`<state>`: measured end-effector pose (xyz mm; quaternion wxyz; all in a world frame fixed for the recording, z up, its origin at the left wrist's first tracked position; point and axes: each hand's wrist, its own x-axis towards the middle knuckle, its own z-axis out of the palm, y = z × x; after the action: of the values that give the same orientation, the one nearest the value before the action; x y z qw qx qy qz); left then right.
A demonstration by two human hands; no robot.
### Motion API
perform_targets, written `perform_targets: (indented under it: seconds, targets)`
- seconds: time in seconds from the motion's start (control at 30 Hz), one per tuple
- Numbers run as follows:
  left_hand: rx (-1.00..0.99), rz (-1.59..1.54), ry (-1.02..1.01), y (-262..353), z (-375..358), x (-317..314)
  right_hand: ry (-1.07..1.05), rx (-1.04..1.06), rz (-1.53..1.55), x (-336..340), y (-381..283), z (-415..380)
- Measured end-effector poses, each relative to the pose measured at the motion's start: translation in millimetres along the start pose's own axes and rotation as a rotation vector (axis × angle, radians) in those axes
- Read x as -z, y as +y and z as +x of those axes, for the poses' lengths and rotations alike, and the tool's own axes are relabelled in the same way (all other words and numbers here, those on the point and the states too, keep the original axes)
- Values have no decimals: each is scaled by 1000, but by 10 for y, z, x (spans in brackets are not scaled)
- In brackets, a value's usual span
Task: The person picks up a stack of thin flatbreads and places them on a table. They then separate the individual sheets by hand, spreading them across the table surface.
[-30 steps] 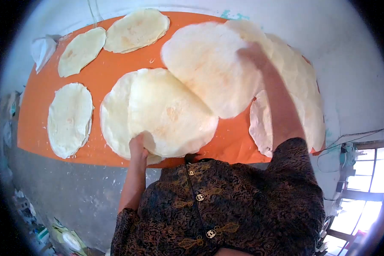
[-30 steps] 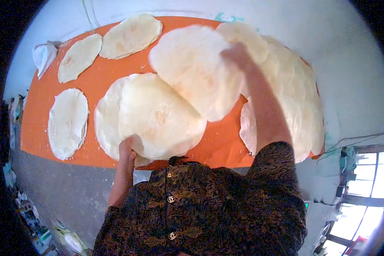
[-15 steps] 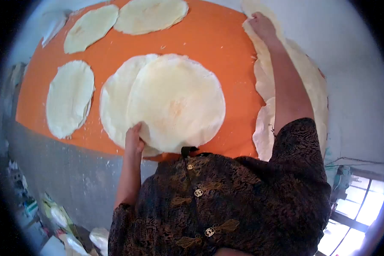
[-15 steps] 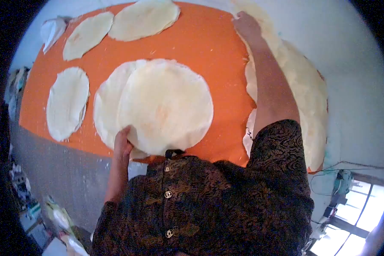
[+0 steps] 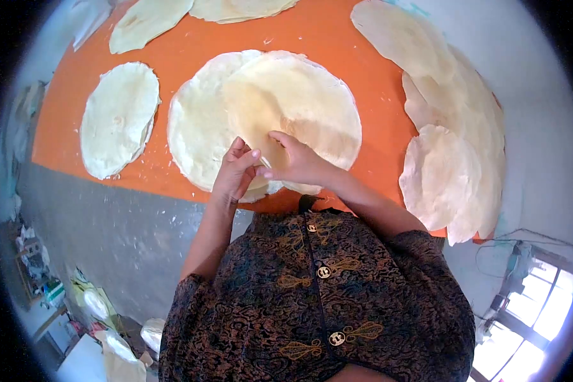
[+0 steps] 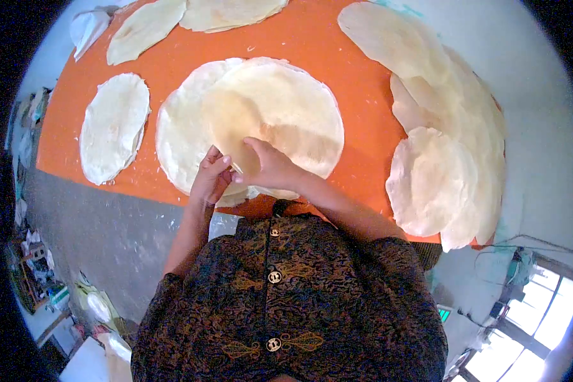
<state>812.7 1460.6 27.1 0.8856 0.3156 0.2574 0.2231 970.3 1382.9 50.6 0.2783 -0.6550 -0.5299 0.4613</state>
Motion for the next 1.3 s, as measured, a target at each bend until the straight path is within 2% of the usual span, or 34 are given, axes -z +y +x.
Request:
perform_targets:
  seconds: [0.1, 0.3, 0.5, 0.6, 0.7, 0.73, 0.8, 0.9, 0.93, 0.97, 1.0, 1.03, 1.1, 1.2, 1.3]
  targets:
    - [-24, -59, -35, 46, 12, -148, -10, -57, 180, 111, -63, -102]
    - [-4, 211, -70, -13, 88, -145, 25, -24, 182, 69, 84, -152]
    - [23, 220, -92, 55, 71, -241, 16, 35, 419, 110, 204, -171]
    - [21, 147, -84, 24, 96, -183, 54, -17, 341, 104, 162, -216]
    - [2, 265, 121, 31, 16, -293, 279, -24, 34, -49, 101, -238]
    - [-1, 226, 183, 14, 7, -307, 345, -94, -159, -52, -20, -262]
    - [-2, 145, 300, -51, -7, -223, 424, -54, -144, -43, 205, -185]
    - [-34, -43, 407, -176, 66, 66, 447, -153, 180, 482, 461, -110]
    - [-18, -79, 436, -243, 105, 227, 482, -236, 270, 755, 365, -167]
    - [-3, -115, 469, -322, 155, 414, 531, -226, 270, 1048, 534, -145]
    - [9, -152, 505, -390, 203, 567, 565, -139, 205, 1402, 575, -218]
    - [14, -158, 519, -451, 234, 677, 637, -149, -113, 1804, 666, -225]
    - [28, -172, 552, -562, 279, 846, 855, -182, -129, 2490, 445, -392]
    - [31, -150, 526, -676, 341, 989, 1020, -97, -1095, 3173, -263, -789]
    - [80, -162, 505, -561, 256, 824, 1321, -115, -993, 3808, -535, -1089]
